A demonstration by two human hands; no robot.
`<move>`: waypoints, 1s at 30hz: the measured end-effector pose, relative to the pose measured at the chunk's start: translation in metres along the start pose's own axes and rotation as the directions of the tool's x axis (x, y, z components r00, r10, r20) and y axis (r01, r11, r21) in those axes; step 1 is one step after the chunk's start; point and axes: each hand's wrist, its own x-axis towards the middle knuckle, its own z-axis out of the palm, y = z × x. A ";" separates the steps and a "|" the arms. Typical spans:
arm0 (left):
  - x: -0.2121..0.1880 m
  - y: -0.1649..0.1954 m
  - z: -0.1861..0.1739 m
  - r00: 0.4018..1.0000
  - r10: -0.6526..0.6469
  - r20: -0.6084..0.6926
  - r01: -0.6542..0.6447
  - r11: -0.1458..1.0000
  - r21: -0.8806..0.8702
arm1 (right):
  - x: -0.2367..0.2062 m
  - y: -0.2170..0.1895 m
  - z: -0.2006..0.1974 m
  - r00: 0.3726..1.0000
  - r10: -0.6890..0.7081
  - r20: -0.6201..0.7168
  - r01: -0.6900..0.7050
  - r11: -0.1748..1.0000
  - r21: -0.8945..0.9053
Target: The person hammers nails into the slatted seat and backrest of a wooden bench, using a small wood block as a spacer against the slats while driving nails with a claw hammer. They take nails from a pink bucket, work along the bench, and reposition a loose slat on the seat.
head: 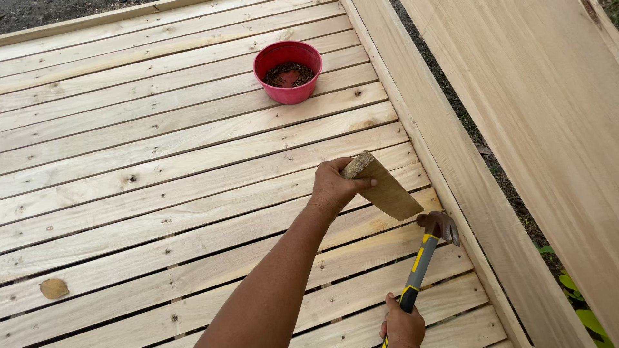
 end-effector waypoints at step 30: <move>-0.027 -0.019 -0.017 0.990 -0.036 0.137 0.004 0.973 0.229 | -0.007 0.006 -0.036 0.996 0.044 -0.079 -0.054 0.991 -0.123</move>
